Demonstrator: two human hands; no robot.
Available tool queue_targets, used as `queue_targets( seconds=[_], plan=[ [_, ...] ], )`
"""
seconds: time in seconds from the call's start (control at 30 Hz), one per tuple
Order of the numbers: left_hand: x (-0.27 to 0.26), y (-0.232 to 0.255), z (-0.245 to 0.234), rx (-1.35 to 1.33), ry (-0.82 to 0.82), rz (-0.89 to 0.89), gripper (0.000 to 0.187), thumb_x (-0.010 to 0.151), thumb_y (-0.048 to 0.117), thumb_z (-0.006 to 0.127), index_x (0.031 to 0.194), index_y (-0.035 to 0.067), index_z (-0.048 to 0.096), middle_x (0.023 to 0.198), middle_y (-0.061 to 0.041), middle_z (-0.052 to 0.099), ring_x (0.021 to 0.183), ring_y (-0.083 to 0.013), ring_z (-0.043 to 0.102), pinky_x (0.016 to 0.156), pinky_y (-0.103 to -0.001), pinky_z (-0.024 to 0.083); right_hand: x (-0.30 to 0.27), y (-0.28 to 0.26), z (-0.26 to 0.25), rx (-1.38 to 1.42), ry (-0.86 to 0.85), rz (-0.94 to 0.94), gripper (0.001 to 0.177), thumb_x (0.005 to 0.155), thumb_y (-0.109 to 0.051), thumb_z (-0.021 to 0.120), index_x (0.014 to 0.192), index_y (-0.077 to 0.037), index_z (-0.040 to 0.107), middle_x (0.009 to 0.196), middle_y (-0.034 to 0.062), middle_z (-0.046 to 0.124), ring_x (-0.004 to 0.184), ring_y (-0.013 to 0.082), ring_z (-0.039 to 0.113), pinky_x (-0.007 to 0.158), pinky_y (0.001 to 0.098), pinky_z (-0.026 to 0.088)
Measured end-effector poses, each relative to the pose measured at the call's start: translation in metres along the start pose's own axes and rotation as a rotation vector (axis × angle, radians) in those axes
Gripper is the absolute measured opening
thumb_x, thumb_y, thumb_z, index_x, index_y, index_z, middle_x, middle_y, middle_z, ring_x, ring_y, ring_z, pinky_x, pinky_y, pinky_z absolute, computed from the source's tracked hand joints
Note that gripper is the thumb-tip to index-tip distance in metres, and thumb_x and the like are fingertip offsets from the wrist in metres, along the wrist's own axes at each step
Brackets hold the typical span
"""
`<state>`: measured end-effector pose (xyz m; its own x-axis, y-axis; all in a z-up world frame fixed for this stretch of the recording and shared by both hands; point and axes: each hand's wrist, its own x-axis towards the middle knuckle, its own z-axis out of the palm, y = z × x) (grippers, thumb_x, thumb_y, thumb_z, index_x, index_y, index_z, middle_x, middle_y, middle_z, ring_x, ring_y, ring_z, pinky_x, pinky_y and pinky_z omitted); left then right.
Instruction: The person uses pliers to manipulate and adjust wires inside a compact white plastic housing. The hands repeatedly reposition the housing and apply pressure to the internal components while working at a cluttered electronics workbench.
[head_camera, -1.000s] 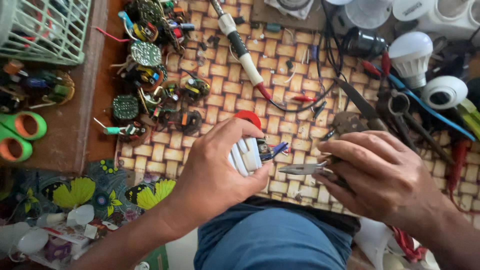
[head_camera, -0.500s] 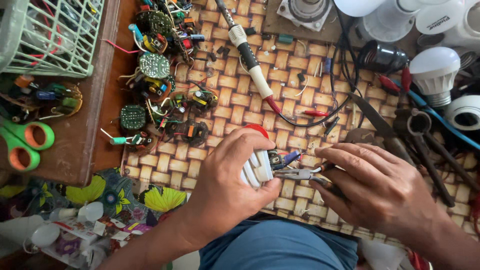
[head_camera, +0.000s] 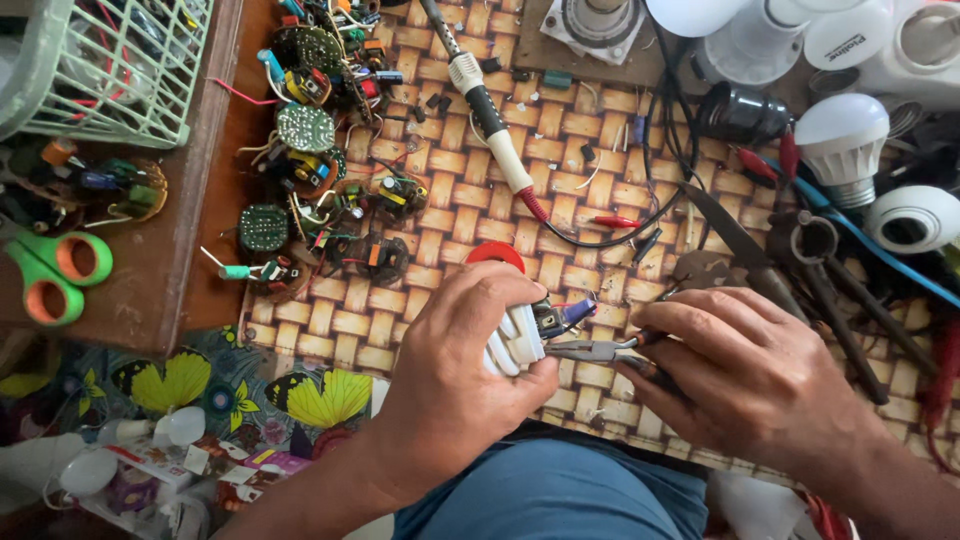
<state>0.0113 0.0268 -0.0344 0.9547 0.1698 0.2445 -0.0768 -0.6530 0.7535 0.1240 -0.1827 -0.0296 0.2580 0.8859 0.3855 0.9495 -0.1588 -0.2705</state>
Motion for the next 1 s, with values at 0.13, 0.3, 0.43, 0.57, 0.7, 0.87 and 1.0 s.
queue_targets(
  seconds=[0.13,0.3,0.43,0.57,0.7,0.87,1.0],
  plan=[
    [-0.004,0.005,-0.004,-0.089,0.007,-0.022,0.046,0.07,0.004,0.075,0.112,0.006,0.057,0.115,-0.012,0.06,0.112,-0.0283,0.063,0.101,-0.037,0.049,-0.001,-0.001,-0.002,-0.03,-0.004,-0.027,0.024,0.089,-0.027,0.074,0.077,-0.008,0.064,0.101,0.0053,0.066,0.078,0.0211,0.065,0.074,0.0364,0.054],
    [-0.016,0.005,-0.009,-0.064,0.011,-0.084,0.041,0.07,0.012,0.074,0.109,0.008,0.061,0.108,-0.007,0.067,0.107,-0.0265,0.066,0.095,-0.037,0.052,0.0,-0.006,-0.002,-0.051,-0.053,-0.091,0.024,0.092,-0.025,0.067,0.076,-0.007,0.064,0.097,0.0069,0.061,0.079,0.0226,0.063,0.072,0.0374,0.053],
    [-0.024,0.007,-0.016,-0.075,0.009,-0.128,0.04,0.069,0.013,0.075,0.107,0.011,0.063,0.105,-0.003,0.069,0.103,-0.0229,0.066,0.093,-0.035,0.051,-0.003,-0.005,0.008,-0.065,-0.035,-0.137,0.021,0.089,-0.025,0.07,0.082,-0.005,0.064,0.1,0.0078,0.063,0.077,0.0236,0.064,0.066,0.0378,0.053],
    [-0.032,0.001,-0.019,-0.11,0.057,-0.108,0.04,0.069,0.01,0.074,0.107,0.009,0.064,0.104,-0.006,0.068,0.098,-0.0249,0.066,0.09,-0.036,0.052,0.002,-0.006,0.017,-0.075,-0.103,-0.155,0.023,0.091,-0.027,0.068,0.078,-0.008,0.064,0.1,0.0057,0.062,0.081,0.0244,0.063,0.071,0.0384,0.054],
    [-0.038,-0.008,-0.018,-0.095,0.075,-0.085,0.041,0.07,0.01,0.072,0.109,0.008,0.062,0.113,-0.012,0.067,0.107,-0.0285,0.067,0.098,-0.04,0.053,0.005,-0.006,0.025,-0.039,-0.106,-0.153,0.025,0.092,-0.026,0.067,0.089,-0.002,0.061,0.099,0.0061,0.059,0.083,0.0251,0.062,0.07,0.0391,0.052],
    [-0.036,-0.011,-0.021,-0.102,0.031,-0.081,0.039,0.067,0.011,0.067,0.104,0.007,0.059,0.1,-0.008,0.067,0.093,-0.0283,0.066,0.086,-0.039,0.052,0.001,-0.005,0.031,-0.077,-0.107,-0.166,0.02,0.092,-0.021,0.066,0.089,-0.002,0.063,0.102,0.0058,0.06,0.085,0.026,0.063,0.072,0.0403,0.052],
    [-0.037,-0.012,-0.026,-0.135,-0.038,-0.173,0.036,0.064,0.015,0.069,0.098,0.009,0.06,0.088,-0.003,0.066,0.083,-0.0245,0.066,0.076,-0.035,0.052,0.0,-0.006,0.031,-0.062,-0.085,-0.222,0.017,0.092,-0.016,0.068,0.095,-0.001,0.06,0.104,0.007,0.061,0.085,0.0284,0.062,0.071,0.0418,0.052]
  ],
)
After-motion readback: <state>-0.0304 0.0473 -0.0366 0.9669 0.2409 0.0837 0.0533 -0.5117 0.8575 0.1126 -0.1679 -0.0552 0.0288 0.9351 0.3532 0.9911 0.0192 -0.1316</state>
